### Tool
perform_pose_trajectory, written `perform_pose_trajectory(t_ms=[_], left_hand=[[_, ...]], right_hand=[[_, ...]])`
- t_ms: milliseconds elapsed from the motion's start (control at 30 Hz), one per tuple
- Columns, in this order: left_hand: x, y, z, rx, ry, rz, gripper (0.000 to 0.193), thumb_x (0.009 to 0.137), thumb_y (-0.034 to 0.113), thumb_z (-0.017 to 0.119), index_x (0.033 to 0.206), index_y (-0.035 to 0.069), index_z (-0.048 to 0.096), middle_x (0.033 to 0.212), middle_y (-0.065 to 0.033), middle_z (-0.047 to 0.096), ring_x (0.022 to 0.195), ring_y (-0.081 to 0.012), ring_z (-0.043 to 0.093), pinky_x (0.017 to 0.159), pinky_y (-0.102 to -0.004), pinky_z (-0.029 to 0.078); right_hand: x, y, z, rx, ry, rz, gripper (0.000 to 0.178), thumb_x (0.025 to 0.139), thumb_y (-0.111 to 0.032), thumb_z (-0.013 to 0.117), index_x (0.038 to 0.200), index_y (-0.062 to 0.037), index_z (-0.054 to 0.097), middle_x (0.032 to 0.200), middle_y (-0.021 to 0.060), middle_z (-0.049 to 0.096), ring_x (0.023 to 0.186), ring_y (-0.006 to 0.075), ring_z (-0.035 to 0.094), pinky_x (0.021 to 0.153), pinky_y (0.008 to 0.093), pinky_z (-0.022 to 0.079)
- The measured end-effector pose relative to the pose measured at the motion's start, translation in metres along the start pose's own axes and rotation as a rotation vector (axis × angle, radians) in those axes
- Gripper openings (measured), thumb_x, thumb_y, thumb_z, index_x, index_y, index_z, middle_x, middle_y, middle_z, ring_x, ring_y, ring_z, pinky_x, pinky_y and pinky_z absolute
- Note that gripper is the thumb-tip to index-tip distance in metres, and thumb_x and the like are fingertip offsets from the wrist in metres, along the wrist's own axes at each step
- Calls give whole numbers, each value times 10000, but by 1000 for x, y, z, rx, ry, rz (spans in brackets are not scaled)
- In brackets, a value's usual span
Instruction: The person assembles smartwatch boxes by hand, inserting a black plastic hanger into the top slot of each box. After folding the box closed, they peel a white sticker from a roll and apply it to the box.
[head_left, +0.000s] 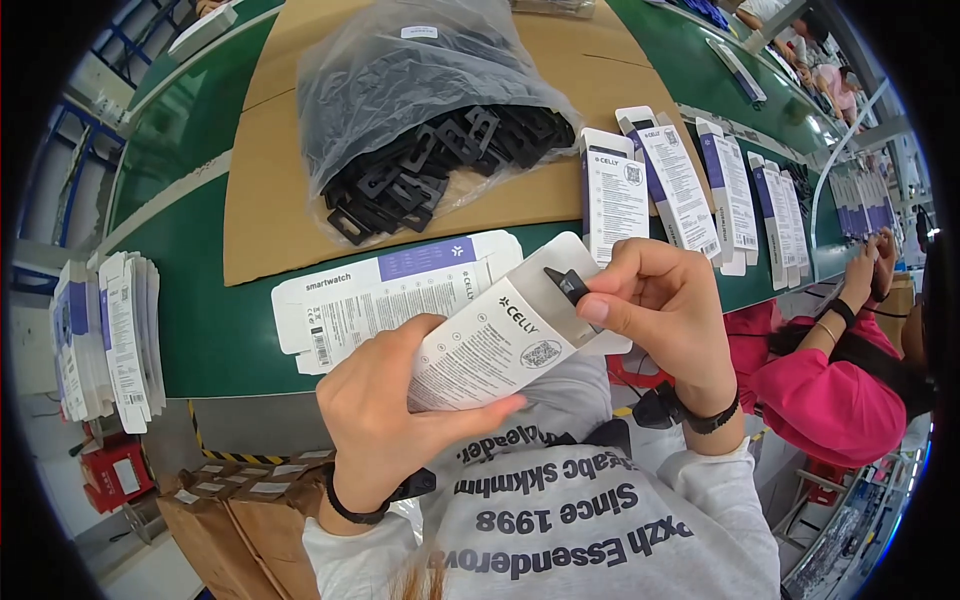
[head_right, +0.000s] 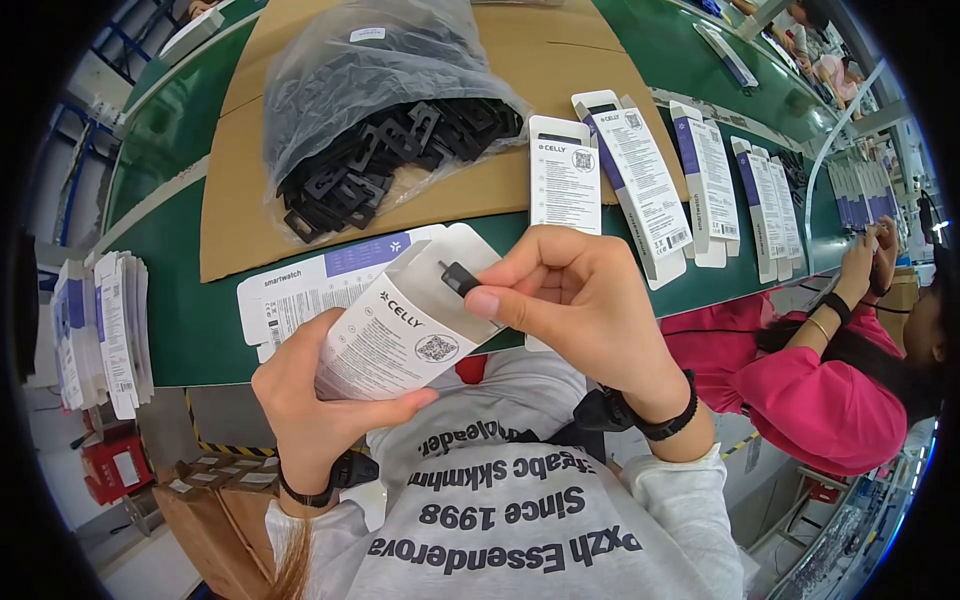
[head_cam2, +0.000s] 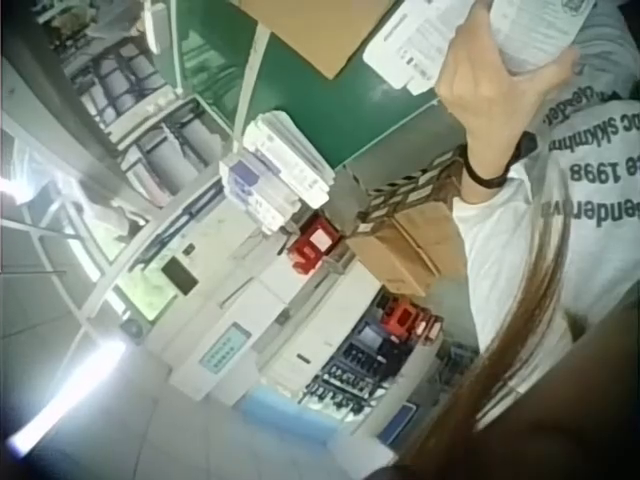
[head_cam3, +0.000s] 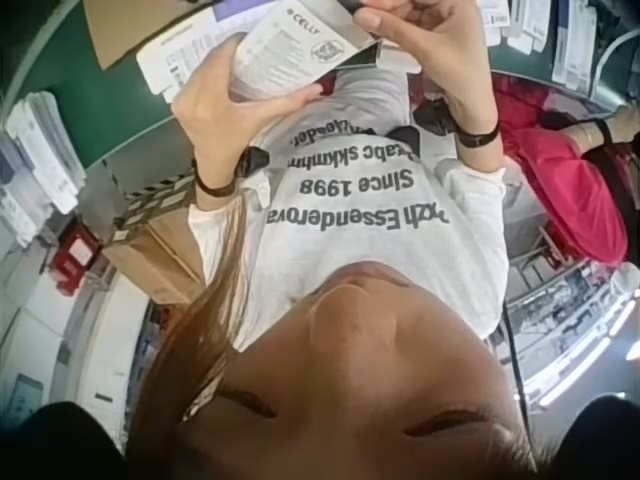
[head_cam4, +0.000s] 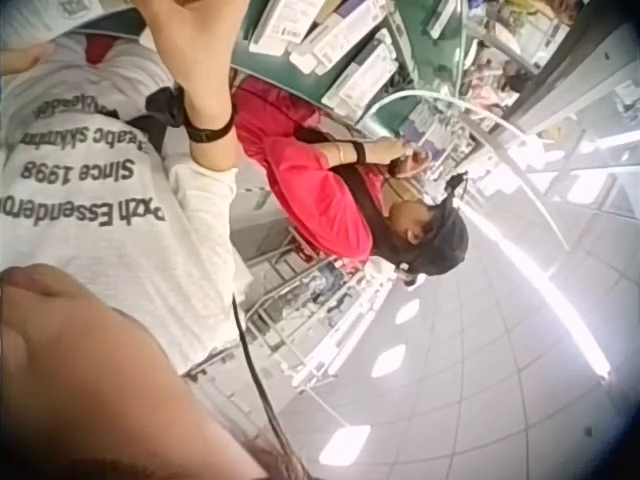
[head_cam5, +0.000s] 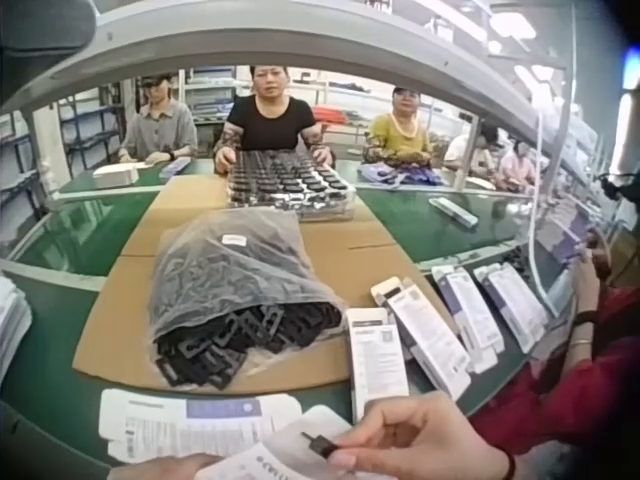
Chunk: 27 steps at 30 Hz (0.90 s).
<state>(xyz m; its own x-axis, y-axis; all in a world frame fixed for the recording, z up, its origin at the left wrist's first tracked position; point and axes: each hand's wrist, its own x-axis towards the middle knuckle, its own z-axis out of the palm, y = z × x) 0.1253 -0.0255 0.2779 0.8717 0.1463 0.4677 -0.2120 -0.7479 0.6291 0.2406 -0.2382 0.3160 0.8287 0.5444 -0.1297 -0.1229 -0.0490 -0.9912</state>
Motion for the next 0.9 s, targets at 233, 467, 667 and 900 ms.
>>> perform_pose_trajectory(t_ms=[233,467,667,900], left_hand=[[0,2,5,124,26,74,694,558,443,930,989,-16,639,732,-100,651,589,-231,650,515,-318,522],[1,18,-3,147,-53,-9,732,493,384,969,1009,-21,643,824,-123,701,729,-231,712,646,-315,560],[1,18,-6,161,-106,-58,740,497,377,967,1031,-23,648,832,-129,705,740,-233,716,659,-312,561],[1,11,6,160,-48,19,719,536,427,939,1007,-28,642,766,-112,668,650,-227,672,577,-313,536]], right_hand=[[-7,2,10,-331,78,-83,170,801,45,766,913,16,641,866,30,650,801,83,646,744,203,519],[3,-4,8,33,78,-100,439,761,48,777,1169,44,613,976,55,674,972,129,649,828,249,536],[3,-10,-3,-1,-225,168,436,829,6,730,1229,83,576,1120,101,656,1014,129,624,837,265,536],[3,12,2,-240,-113,-113,310,899,-152,714,1132,31,622,929,78,683,837,98,639,657,263,520]])
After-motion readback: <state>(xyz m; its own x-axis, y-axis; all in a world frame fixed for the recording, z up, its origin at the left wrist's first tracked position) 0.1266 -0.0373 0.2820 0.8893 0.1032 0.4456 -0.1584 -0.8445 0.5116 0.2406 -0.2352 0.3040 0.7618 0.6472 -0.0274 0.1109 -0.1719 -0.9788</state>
